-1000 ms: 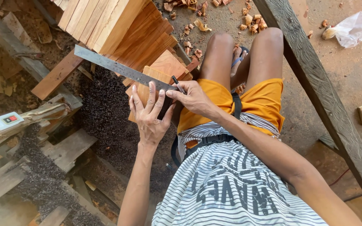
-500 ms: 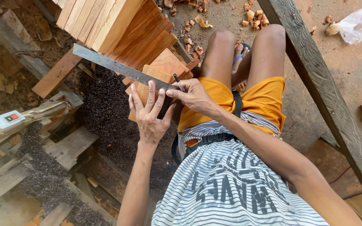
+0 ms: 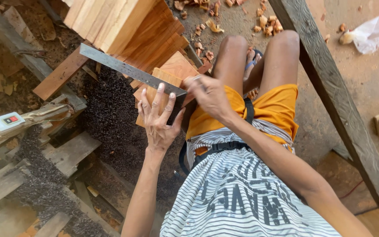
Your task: Measuring and marking small wooden blocks using a square ruler and a pen.
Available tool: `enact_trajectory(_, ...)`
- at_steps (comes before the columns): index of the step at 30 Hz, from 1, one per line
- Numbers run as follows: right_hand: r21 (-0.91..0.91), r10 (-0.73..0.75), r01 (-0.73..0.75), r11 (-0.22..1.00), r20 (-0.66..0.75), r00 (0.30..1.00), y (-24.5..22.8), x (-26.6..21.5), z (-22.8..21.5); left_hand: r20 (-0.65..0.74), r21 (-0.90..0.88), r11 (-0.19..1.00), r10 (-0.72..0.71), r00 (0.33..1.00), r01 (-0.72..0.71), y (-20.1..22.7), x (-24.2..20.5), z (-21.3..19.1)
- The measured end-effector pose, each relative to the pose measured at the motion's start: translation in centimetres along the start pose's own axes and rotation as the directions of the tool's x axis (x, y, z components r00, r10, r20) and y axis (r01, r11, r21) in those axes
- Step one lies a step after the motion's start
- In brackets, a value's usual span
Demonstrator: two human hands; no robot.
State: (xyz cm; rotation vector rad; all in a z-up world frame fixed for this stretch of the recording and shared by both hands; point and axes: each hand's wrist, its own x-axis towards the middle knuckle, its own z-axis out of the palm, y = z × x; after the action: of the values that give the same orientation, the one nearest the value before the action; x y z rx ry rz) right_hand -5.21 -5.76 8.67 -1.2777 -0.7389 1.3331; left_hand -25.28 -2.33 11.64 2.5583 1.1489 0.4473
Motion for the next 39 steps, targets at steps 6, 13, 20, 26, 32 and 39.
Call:
enact_trajectory(6, -0.210, -0.155, 0.135, 0.968, -0.084, 0.984, -5.9, 2.3, -1.1, -0.030, -0.031, 0.999, -0.025, 0.999, 0.024, 0.2, 0.1, -0.4)
enact_trajectory(13, -0.423, -0.493, 0.526, 0.738, 0.195, 0.848, -6.7, 6.2, 3.1, -0.060, -0.054, 0.999, 0.008, 0.998, -0.011, 0.4, 0.2, -0.5)
enact_trajectory(20, -0.382, -0.367, 0.475, 0.793, 0.322, 0.873, -7.6, 5.8, 2.3, -0.056, -0.051, 0.999, -0.011, 0.998, 0.008, 0.3, 0.2, -0.3)
enact_trajectory(26, -0.577, -0.142, 0.346, 0.740, 0.369, 0.919, -8.9, 2.7, -2.0, -0.047, -0.049, 0.999, 0.005, 0.999, -0.007, 0.2, 0.2, -0.2)
enact_trajectory(32, -0.884, -0.040, 0.249, 0.397, 0.254, 0.966, -2.4, 1.7, -1.0, -0.041, -0.045, 0.999, -0.011, 0.999, 0.010, 0.3, 0.7, -1.5)
enact_trajectory(39, -0.449, -0.027, 0.058, 0.892, 0.074, 0.997, -4.5, -1.4, -1.3, 0.084, 0.009, 0.992, -0.128, 0.988, 0.127, -0.9, -0.1, -4.2)
